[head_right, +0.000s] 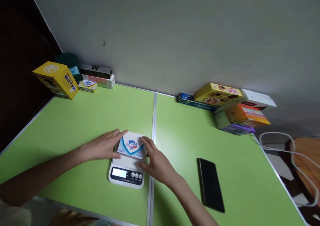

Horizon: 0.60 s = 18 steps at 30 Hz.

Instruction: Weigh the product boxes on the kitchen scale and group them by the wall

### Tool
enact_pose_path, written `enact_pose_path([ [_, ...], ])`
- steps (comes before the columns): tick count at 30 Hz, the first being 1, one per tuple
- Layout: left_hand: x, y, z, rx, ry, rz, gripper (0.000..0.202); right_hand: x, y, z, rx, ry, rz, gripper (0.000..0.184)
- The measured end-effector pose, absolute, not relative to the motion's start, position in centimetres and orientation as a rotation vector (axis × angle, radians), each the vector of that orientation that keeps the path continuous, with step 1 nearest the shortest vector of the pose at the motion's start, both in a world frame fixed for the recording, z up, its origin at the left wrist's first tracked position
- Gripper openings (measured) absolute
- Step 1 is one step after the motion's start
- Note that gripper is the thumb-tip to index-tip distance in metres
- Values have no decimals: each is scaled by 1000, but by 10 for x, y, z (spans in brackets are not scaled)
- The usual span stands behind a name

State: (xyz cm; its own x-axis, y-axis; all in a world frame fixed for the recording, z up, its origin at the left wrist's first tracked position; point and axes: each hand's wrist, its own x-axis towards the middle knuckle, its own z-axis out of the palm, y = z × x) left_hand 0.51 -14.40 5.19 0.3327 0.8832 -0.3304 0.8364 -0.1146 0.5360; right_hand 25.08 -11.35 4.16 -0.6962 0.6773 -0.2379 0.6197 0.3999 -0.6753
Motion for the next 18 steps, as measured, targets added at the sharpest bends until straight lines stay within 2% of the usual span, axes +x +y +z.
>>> enact_pose_path([
  [5,-3,-131,51,2002,1504,243,58,229,-95,45,-1076,-2539,1105,52],
  [9,-48,-112,49,1902,1680,654,65,177,-49,51,-968,-2476,949,47],
  [13,-99,-90,29,1690,1972,1140,64,79,7,40,-889,-2382,904,50],
  [15,-120,-81,15,1605,2101,1250,66,27,33,31,-864,-2368,907,54],
  [18,-146,-70,-4,1613,2238,1190,71,-39,62,20,-846,-2388,887,60],
])
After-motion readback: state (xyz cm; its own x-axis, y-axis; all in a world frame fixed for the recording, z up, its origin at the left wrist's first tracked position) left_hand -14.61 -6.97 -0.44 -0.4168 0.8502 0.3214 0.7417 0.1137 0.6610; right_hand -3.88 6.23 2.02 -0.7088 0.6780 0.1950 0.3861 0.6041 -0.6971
